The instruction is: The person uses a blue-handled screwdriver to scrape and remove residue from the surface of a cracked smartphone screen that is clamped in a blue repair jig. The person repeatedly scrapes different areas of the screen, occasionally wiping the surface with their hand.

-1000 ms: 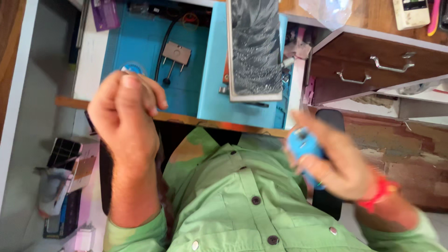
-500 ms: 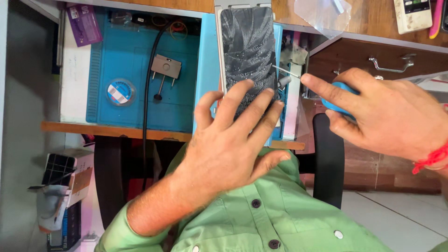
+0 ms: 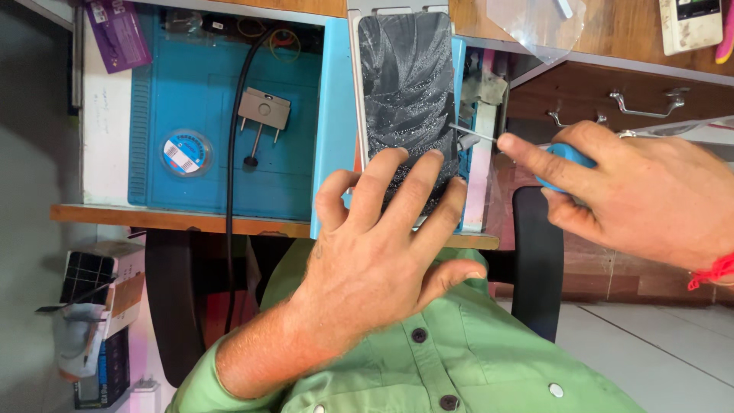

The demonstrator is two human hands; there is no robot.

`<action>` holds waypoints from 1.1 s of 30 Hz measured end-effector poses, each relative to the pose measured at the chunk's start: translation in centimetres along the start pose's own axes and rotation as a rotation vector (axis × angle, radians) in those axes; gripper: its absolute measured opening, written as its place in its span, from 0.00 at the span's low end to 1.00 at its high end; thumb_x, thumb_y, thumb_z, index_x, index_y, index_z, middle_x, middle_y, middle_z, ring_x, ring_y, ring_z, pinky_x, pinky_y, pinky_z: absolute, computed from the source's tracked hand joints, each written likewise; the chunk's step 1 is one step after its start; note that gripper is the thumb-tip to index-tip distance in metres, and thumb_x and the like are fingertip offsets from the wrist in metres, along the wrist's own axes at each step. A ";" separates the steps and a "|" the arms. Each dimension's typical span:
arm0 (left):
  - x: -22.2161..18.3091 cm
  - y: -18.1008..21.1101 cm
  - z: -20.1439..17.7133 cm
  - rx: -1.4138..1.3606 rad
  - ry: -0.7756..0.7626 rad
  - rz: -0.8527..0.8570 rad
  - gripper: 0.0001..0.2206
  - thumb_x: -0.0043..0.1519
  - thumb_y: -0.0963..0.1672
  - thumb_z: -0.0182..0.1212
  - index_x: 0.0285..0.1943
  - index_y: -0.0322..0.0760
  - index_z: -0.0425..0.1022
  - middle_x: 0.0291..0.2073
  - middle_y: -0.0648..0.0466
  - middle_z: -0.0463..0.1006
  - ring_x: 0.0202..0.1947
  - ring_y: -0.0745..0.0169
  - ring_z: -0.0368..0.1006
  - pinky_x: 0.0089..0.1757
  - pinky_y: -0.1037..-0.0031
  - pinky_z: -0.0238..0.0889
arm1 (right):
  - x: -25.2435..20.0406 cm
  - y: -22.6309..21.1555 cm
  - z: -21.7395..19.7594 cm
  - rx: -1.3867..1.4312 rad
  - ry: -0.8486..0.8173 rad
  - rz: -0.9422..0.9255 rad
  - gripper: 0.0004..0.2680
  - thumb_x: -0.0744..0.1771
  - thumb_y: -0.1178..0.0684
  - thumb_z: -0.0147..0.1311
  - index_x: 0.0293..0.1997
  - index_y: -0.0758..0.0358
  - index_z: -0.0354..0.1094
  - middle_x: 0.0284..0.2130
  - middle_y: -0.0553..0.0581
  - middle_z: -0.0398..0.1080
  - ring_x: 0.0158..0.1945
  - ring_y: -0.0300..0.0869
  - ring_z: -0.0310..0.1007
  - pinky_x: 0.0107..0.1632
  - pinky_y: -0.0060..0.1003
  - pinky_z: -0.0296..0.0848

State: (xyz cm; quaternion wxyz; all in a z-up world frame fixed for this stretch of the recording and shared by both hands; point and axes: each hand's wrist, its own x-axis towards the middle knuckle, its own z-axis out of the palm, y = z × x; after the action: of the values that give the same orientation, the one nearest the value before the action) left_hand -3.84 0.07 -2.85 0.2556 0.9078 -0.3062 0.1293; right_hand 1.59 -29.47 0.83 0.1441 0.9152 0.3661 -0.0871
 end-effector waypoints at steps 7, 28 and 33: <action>-0.1 -0.1 -0.1 0.001 -0.005 -0.004 0.30 0.68 0.61 0.54 0.66 0.40 0.75 0.67 0.48 0.69 0.67 0.46 0.60 0.59 0.51 0.46 | 0.1 -0.2 -0.4 -0.051 0.010 -0.004 0.26 0.63 0.45 0.57 0.72 0.40 0.59 0.39 0.52 0.69 0.22 0.42 0.73 0.25 0.37 0.77; -0.7 -0.5 0.4 -0.021 0.076 0.059 0.31 0.69 0.62 0.57 0.63 0.35 0.78 0.63 0.50 0.73 0.64 0.50 0.62 0.59 0.55 0.47 | 0.0 -1.0 -1.3 -0.010 -0.092 -0.034 0.28 0.62 0.42 0.57 0.73 0.34 0.58 0.39 0.53 0.69 0.17 0.42 0.72 0.20 0.38 0.75; -1.1 -0.7 0.3 -0.019 0.082 0.072 0.30 0.69 0.62 0.58 0.61 0.37 0.79 0.63 0.50 0.74 0.63 0.52 0.63 0.59 0.56 0.47 | 0.4 -0.9 -1.3 0.004 -0.076 0.013 0.28 0.61 0.44 0.59 0.73 0.34 0.60 0.43 0.53 0.70 0.16 0.44 0.71 0.19 0.39 0.74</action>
State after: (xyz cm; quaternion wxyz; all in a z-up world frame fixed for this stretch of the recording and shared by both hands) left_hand -4.22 0.89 -3.79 0.2718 0.8877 -0.3291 0.1728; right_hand 1.33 -28.21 1.74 0.1567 0.9139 0.3543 -0.1214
